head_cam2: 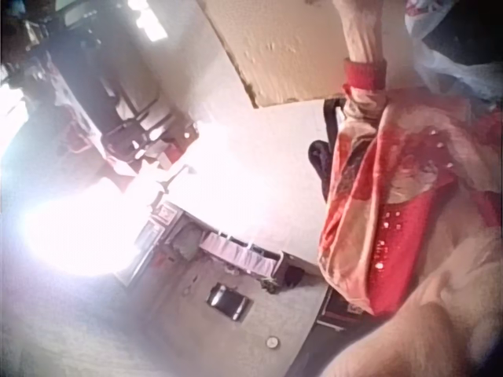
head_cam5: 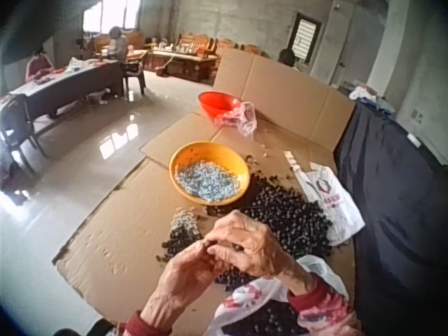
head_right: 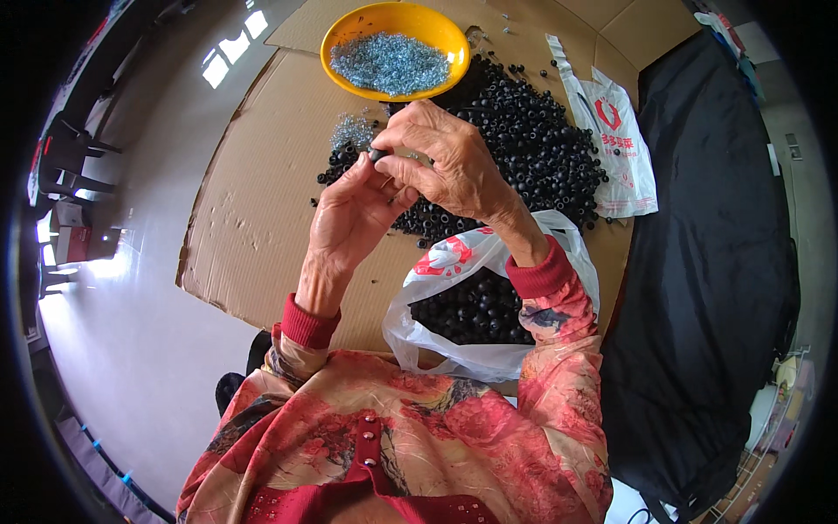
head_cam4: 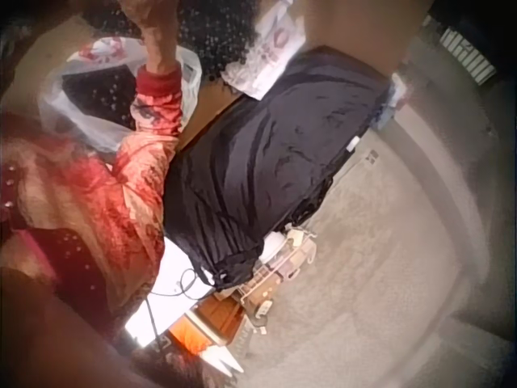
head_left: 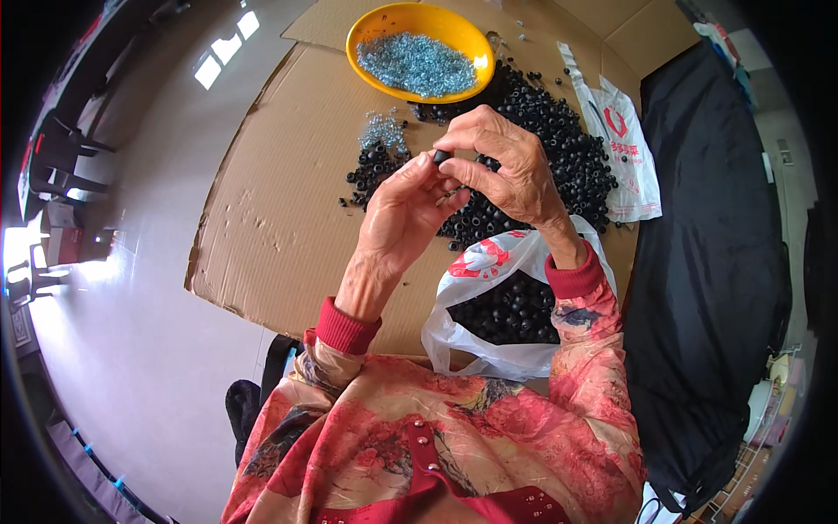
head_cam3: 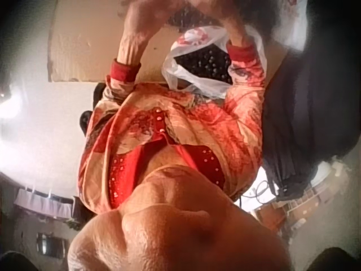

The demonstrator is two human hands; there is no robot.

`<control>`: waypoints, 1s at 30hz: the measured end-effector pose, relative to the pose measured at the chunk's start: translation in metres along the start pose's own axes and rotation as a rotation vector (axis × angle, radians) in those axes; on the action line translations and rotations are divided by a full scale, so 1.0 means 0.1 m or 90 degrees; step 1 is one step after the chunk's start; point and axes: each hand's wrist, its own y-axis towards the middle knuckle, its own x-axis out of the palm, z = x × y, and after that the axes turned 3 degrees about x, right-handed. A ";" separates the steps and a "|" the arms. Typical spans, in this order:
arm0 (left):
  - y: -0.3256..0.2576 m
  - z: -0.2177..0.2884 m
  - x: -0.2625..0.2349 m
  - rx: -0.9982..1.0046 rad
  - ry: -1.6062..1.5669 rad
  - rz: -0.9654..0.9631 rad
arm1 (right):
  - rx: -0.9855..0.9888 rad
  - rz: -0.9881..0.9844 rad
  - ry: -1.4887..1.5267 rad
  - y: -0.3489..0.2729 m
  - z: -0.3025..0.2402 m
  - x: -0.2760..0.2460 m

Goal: The person assembles small components by inserting metal pins into black rubber grommets by hand and placing the assembled pieces into a plastic bag.

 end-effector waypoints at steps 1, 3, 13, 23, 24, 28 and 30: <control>-0.01 -0.01 0.00 0.001 0.000 -0.001 | -0.001 0.000 0.000 0.00 0.01 0.01; 0.01 -0.02 0.00 -0.013 0.004 -0.017 | -0.038 0.006 -0.041 0.01 0.06 0.03; 0.00 -0.04 0.02 -0.021 -0.021 -0.012 | -0.011 0.043 0.015 -0.02 0.02 0.06; 0.06 0.02 -0.09 0.017 0.038 -0.068 | -0.090 -0.002 -0.065 0.02 0.05 0.00; 0.07 0.07 -0.07 0.044 0.073 -0.047 | -0.108 0.001 -0.039 0.08 0.10 0.00; 0.09 0.30 -0.21 0.156 0.074 -0.043 | 0.090 0.049 0.022 0.08 0.38 -0.13; 0.13 0.30 -0.25 0.152 0.075 -0.056 | 0.060 -0.074 -0.100 -0.06 0.66 -0.05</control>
